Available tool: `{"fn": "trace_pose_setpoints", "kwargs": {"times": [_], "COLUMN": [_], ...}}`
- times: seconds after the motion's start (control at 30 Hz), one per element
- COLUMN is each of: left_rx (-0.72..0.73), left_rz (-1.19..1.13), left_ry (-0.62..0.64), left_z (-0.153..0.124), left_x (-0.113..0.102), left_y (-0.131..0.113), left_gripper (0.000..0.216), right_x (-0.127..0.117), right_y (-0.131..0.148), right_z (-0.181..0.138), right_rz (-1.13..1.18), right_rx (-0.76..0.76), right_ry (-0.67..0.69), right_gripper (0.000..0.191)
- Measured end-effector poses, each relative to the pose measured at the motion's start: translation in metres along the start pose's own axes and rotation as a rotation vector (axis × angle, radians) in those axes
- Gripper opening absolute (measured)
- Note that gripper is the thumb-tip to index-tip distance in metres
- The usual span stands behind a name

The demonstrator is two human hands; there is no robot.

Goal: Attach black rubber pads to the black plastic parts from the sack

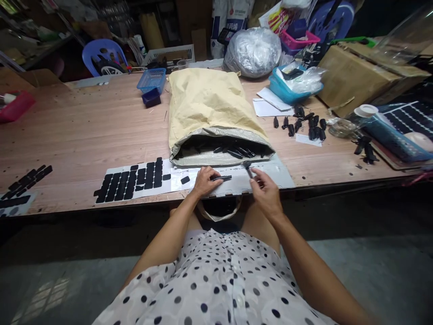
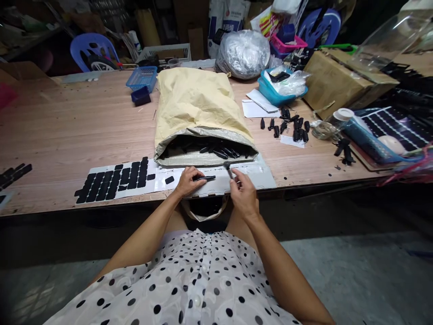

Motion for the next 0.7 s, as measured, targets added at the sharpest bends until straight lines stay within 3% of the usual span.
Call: {"fn": "trace_pose_setpoints", "kwargs": {"times": [0.13,0.4,0.57,0.7], "left_rx": [0.022,0.033,0.025,0.028], "left_rz": [0.007,-0.012,-0.018,-0.017], "left_ry": [0.005,0.032,0.020,-0.008], "left_z": [0.002,0.004,0.003,0.002], "left_x": [0.001,0.005,0.004,0.002], "left_y": [-0.002,0.001,-0.001,-0.003], "left_gripper": [0.014,0.014,0.008,0.011], "right_x": [0.031,0.043,0.059,0.056], "right_y": [0.028,0.051,0.040,0.032], "right_z": [-0.015,-0.024,-0.029,-0.028], "right_rz": [-0.001,-0.066,-0.148,-0.136], "right_rx": [-0.109,-0.229,-0.200,-0.186], "right_ry": [0.105,0.146,0.189,0.157], "right_gripper": [0.037,0.039,0.042,0.042]}}
Point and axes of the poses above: each hand's wrist, its own z-axis towards the middle knuckle, its own x-axis out of the palm, y = z × x, the point moved 8 cm from there along z, towards the middle knuckle, and after that the axes turned 3 degrees about -z, right-handed, at the moved point
